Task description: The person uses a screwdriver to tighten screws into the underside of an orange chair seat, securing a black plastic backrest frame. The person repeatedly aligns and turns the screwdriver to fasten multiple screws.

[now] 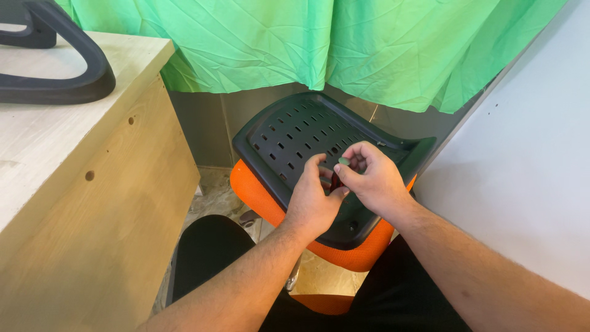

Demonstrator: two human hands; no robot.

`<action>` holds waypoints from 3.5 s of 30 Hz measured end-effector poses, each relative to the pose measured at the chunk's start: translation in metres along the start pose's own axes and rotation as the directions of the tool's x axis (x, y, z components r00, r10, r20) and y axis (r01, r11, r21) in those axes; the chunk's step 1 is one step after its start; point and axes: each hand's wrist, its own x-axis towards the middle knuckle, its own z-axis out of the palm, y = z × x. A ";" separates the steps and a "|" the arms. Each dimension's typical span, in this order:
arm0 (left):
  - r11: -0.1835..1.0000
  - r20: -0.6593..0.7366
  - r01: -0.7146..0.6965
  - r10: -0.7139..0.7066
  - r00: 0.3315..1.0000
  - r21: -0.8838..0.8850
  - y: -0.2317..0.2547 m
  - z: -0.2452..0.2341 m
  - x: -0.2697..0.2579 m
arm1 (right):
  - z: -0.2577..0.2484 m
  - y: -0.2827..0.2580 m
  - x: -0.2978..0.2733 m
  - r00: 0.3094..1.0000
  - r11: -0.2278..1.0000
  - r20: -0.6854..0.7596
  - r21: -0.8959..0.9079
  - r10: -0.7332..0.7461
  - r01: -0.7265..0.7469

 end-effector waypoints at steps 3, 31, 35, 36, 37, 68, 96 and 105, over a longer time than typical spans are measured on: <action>0.998 0.036 0.059 -0.060 0.998 0.028 -0.002 -0.001 0.000 | -0.001 0.000 -0.001 0.999 0.997 0.025 0.067 -0.025 0.023; 0.999 0.049 -0.035 0.035 0.998 0.006 -0.035 0.017 0.020 | -0.011 0.010 -0.011 0.994 0.988 0.002 -0.105 0.114 -0.113; 0.984 0.069 0.003 -0.016 0.997 0.178 -0.060 0.032 0.028 | -0.027 0.018 -0.017 0.983 0.961 -0.134 -0.229 0.128 -0.156; 0.975 0.085 0.016 -0.035 0.996 0.221 -0.063 0.035 0.031 | -0.031 0.018 -0.018 0.977 0.938 -0.160 -0.292 0.143 -0.185; 0.965 0.124 0.014 -0.048 0.991 0.262 -0.066 0.038 0.035 | -0.033 0.018 -0.019 0.973 0.933 -0.161 -0.296 0.165 -0.207; 0.909 0.347 -0.043 -0.114 0.931 0.414 -0.074 0.069 0.063 | -0.049 0.036 -0.020 0.916 0.931 -0.354 -0.232 0.188 -0.281; 0.928 0.362 -0.129 -0.006 0.932 0.349 -0.016 0.022 0.004 | -0.021 0.015 -0.031 0.952 0.939 -0.159 -0.184 0.263 -0.290; 0.786 0.349 -0.044 -0.223 0.910 0.616 0.015 0.005 -0.005 | -0.014 0.008 -0.036 0.960 0.963 -0.111 -0.057 0.256 -0.263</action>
